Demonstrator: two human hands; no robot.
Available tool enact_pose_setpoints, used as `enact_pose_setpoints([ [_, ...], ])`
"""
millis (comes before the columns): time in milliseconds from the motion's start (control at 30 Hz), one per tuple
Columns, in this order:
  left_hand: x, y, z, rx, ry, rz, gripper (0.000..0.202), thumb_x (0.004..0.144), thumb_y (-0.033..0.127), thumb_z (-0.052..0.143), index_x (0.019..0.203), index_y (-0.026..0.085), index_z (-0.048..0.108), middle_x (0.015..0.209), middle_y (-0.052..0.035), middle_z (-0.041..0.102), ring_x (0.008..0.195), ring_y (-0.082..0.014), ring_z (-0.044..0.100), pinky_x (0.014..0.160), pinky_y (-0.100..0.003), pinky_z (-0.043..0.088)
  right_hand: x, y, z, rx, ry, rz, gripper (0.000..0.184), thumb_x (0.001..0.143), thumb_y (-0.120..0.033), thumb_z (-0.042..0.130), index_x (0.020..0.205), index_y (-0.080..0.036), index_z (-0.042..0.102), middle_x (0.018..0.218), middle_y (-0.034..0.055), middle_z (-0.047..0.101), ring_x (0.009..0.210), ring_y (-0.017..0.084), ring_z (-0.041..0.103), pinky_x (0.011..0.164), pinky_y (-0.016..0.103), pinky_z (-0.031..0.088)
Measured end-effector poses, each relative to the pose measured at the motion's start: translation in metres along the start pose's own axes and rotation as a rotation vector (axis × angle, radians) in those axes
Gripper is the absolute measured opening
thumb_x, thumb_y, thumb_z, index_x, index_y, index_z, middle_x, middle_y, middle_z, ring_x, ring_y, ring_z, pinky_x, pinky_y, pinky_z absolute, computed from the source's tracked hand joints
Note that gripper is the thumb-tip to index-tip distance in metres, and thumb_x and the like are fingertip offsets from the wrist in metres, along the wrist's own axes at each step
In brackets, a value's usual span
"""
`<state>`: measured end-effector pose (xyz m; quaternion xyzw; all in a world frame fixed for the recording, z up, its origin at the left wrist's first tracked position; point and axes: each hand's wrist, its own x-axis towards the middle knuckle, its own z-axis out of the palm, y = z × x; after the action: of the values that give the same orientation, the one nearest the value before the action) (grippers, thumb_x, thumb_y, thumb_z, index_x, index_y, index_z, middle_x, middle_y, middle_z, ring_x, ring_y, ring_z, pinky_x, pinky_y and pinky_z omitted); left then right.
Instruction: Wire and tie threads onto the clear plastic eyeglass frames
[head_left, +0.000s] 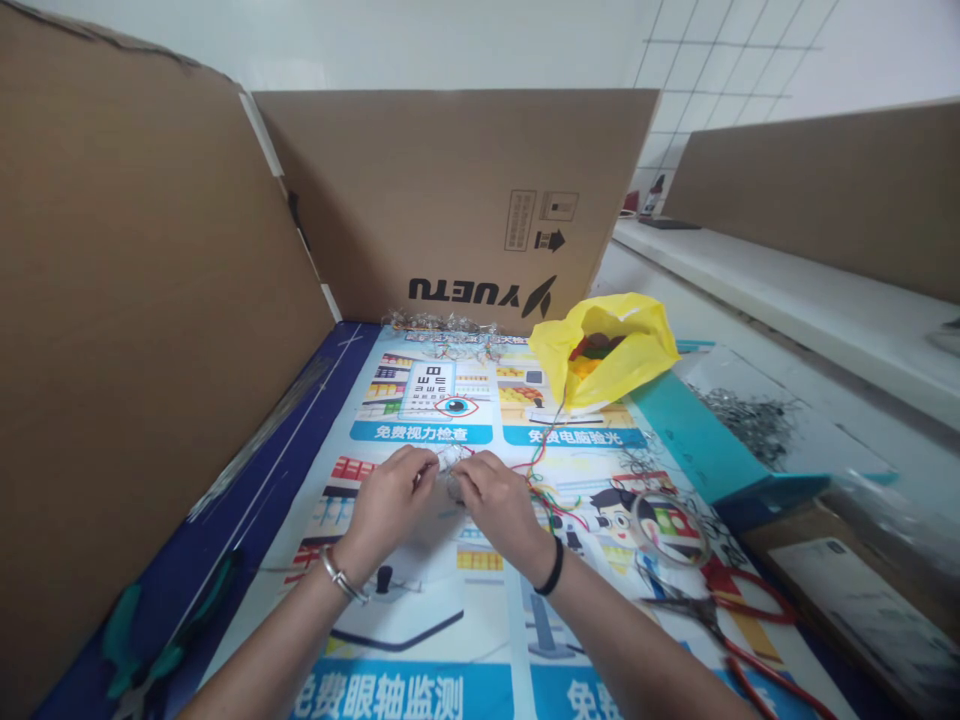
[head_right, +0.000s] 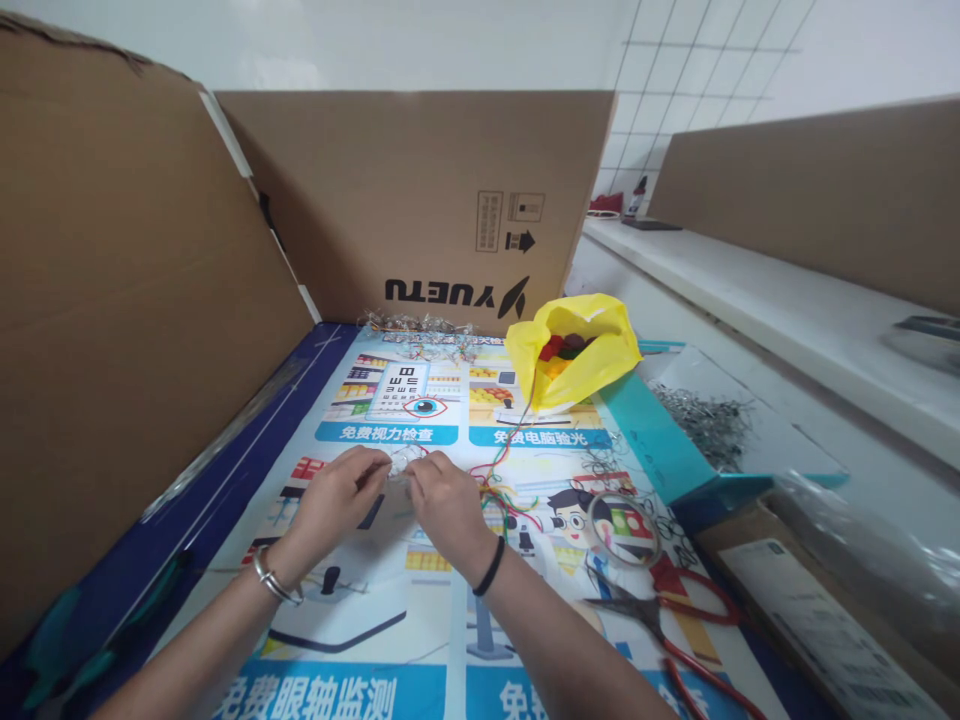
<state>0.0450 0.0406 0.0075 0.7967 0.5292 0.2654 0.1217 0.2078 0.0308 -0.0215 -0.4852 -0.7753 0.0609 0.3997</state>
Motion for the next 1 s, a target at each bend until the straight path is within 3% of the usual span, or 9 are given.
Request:
enact_pose_setpoints([
  [167,-0.004,0.006,0.0,0.459,-0.058,0.078,0.021,0.088,0.021,0.039,0.089,0.022,0.06,0.082,-0.0037,0.059,0.067,-0.0183,0.057,0.055,-0.027,0.039,0.0,-0.001,0.0,-0.01,-0.012,0.004,0.017,0.085,-0.014,0.046,0.087,-0.019,0.062,0.083,0.0045,0.06,0.08,0.015,0.057,0.075,0.025,0.047],
  [267,-0.005,0.01,0.004,0.612,-0.062,0.08,0.024,0.087,0.016,0.037,0.1,0.02,0.058,0.079,-0.004,0.058,0.064,-0.0192,0.057,0.052,-0.028,0.038,-0.001,-0.001,0.0,-0.013,-0.028,0.008,0.017,0.085,-0.014,0.046,0.088,-0.019,0.062,0.083,0.0044,0.06,0.081,0.014,0.056,0.075,0.025,0.047],
  [400,-0.003,0.01,0.01,0.656,-0.047,0.075,0.034,0.087,0.015,0.036,0.119,0.015,0.048,0.083,-0.0061,0.059,0.068,-0.0197,0.059,0.053,-0.028,0.04,-0.001,0.0,0.001,-0.011,-0.037,0.012,0.016,0.085,-0.015,0.046,0.087,-0.019,0.061,0.084,0.0049,0.06,0.081,0.014,0.057,0.074,0.026,0.047],
  [567,0.002,0.009,0.013,0.655,-0.077,0.047,0.037,0.086,0.013,0.035,0.122,0.012,0.043,0.085,-0.0075,0.06,0.067,-0.0202,0.06,0.05,-0.028,0.04,-0.001,-0.001,0.001,0.001,-0.032,-0.01,0.017,0.086,-0.015,0.044,0.087,-0.018,0.061,0.084,0.005,0.059,0.082,0.014,0.056,0.076,0.026,0.047],
  [1000,0.005,0.006,0.011,0.568,-0.106,0.059,0.018,0.086,0.015,0.036,0.084,0.018,0.054,0.077,-0.0037,0.056,0.063,-0.0183,0.058,0.048,-0.026,0.033,-0.002,0.001,0.002,0.018,-0.037,0.003,0.016,0.087,-0.017,0.046,0.088,-0.019,0.061,0.085,0.005,0.059,0.083,0.015,0.056,0.077,0.026,0.046],
])
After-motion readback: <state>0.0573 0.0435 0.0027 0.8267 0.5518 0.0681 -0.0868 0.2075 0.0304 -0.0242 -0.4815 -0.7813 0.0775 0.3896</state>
